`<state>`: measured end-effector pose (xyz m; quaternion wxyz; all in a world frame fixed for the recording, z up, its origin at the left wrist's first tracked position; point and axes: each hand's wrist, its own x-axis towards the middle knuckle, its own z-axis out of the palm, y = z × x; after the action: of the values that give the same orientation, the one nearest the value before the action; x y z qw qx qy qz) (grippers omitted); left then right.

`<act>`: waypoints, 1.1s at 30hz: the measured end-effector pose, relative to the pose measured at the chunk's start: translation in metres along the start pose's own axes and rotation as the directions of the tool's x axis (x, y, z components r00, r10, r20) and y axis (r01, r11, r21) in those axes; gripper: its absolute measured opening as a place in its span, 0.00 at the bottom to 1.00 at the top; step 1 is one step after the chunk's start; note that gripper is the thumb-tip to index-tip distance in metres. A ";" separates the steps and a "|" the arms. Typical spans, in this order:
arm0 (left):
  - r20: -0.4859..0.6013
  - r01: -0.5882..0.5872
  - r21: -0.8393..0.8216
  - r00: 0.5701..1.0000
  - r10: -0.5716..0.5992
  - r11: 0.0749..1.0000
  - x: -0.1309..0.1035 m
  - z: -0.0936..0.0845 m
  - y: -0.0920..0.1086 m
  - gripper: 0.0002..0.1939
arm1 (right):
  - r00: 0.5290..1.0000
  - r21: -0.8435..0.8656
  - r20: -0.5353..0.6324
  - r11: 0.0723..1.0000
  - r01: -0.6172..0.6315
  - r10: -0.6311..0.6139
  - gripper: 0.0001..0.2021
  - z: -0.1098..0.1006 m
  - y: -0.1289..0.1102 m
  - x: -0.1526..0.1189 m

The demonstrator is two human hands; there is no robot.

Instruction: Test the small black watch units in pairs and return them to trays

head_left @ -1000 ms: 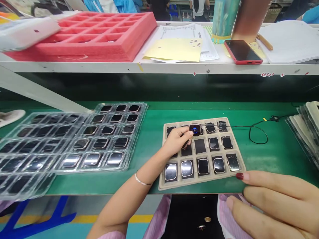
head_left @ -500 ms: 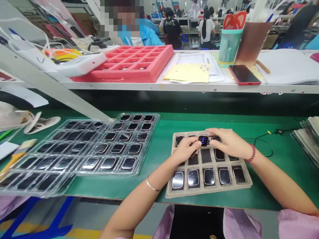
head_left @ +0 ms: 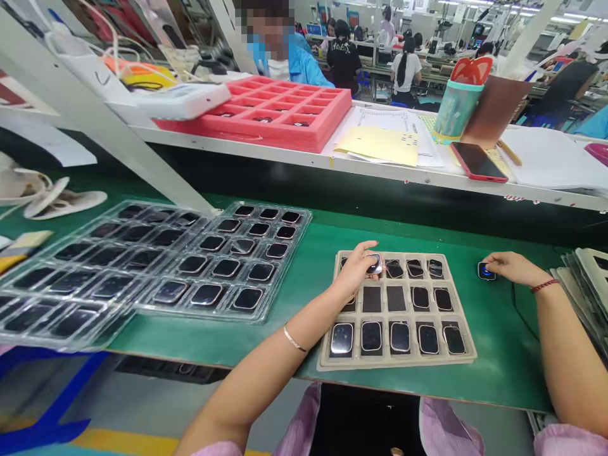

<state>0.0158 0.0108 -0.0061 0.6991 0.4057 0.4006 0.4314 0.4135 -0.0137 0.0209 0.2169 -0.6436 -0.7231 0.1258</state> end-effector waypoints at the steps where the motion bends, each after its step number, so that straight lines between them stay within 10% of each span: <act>1: 0.015 -0.001 0.001 1.000 0.001 1.000 0.000 0.000 0.000 0.24 | 1.000 -0.040 -0.005 0.999 -0.017 0.016 0.03 -0.003 0.005 -0.005; 13: 0.130 0.019 0.047 0.991 -0.025 0.999 -0.003 -0.002 0.000 0.23 | 0.924 -0.244 0.298 0.917 0.315 -0.238 0.05 0.073 -0.160 -0.039; 18: 0.162 0.016 0.069 0.986 -0.027 0.998 -0.004 -0.002 -0.001 0.23 | 0.921 0.313 0.284 0.934 0.174 -0.267 0.08 0.080 -0.163 -0.032; 22: 0.151 0.052 -0.003 0.987 -0.051 0.999 -0.005 -0.004 0.000 0.24 | 0.935 0.815 0.334 0.536 -0.223 -0.119 0.08 0.103 -0.159 -0.008; 26: 0.150 0.057 -0.054 0.988 -0.049 0.997 -0.008 -0.003 0.005 0.27 | 0.948 0.928 0.314 0.224 -0.297 -0.046 0.16 0.123 -0.156 0.008; 33: 0.182 0.080 -0.055 0.981 -0.069 0.995 -0.008 -0.001 0.003 0.29 | 0.947 0.951 0.306 0.069 -0.300 -0.098 0.22 0.123 -0.144 0.005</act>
<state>0.0116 0.0041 -0.0019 0.7604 0.4059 0.3371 0.3786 0.2284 -0.0167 -0.0193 0.4770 -0.3463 -0.4191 0.6906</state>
